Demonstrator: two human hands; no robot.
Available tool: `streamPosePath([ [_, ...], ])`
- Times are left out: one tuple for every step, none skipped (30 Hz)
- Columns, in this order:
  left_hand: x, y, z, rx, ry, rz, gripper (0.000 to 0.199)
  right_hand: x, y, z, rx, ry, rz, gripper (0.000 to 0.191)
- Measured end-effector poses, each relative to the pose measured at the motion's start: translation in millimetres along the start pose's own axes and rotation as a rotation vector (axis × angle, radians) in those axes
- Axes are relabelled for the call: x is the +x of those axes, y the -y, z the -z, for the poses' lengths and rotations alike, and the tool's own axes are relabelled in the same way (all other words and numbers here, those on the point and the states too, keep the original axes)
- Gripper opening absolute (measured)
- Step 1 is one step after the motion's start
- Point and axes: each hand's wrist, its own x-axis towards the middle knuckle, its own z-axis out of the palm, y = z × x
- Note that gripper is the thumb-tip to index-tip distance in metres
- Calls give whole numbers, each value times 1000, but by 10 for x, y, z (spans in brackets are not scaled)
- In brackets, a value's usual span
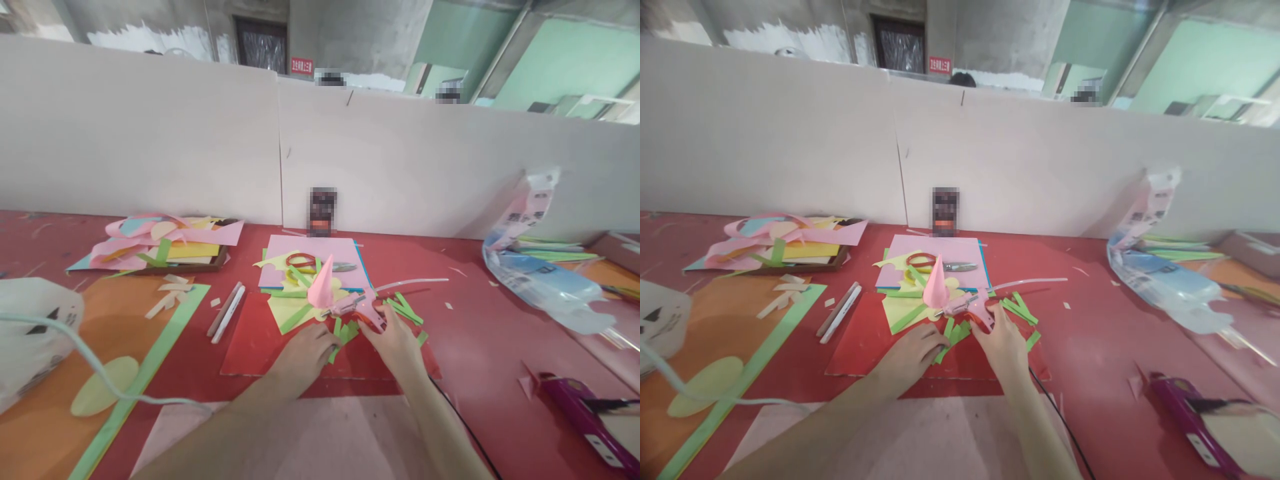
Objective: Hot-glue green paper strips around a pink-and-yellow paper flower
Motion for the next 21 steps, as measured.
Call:
streamPosePath([
  [-3, 4, -6, -4, -7, 1, 23, 1, 1, 5, -4, 2, 3, 31],
  [-7, 7, -13, -9, -15, 1, 22, 1, 1, 10, -7, 5, 7, 31],
  [-9, 10, -19, -15, -23, 2, 23, 1, 2, 15, -8, 9, 10, 31],
  [-10, 12, -24, -17, -27, 2, 23, 1, 3, 21, -8, 11, 12, 31],
  [-10, 14, -27, -17, -30, 2, 23, 0, 4, 26, -8, 13, 13, 31],
  [-8, 14, -28, -13, -28, 1, 23, -1, 6, 31, -7, 15, 14, 31],
  [-6, 13, -26, -9, -22, -1, 23, -3, 9, 35, -7, 17, 13, 31],
  [-3, 11, -22, -5, -16, -4, 23, -4, 12, 39, -7, 20, 11, 31],
  [0, 8, -18, 0, -12, -5, 23, -6, 16, 42, -6, 23, 7, 31],
  [3, 6, -12, 3, -8, -6, 23, -8, 20, 44, -4, 27, 1, 31],
  [6, 3, -7, 7, -3, -7, 24, -8, 24, 45, 0, 32, -7, 31],
  [8, 0, -3, 10, 0, -8, 24, -8, 27, 45, 8, 35, -17, 32],
  [9, -2, 0, 14, 3, -10, 24, -6, 30, 44, 20, 35, -28, 32],
  [9, -4, 2, 16, 6, -12, 24, -3, 33, 44, 35, 27, -42, 33],
  [9, -6, 3, 15, 5, -12, 23, 2, 34, 46, 53, 13, -59, 34],
  [8, -9, 4, 13, 0, -10, 23, 9, 35, 49, 71, -6, -81, 35],
  [5, -13, 5, 8, -10, -6, 22, 17, 34, 55, 89, -29, -104, 36],
  [2, -19, 8, 2, -20, -2, 22, 25, 33, 63, 103, -55, -130, 37],
  [-2, -26, 12, -4, -29, 0, 22, 34, 30, 74, 112, -81, -158, 38],
  [-6, -36, 18, -11, -38, 2, 21, 44, 25, 86, 113, -105, -186, 39],
  [-10, -48, 26, -18, -47, 0, 21, 53, 18, 98, 110, -124, -213, 40],
])
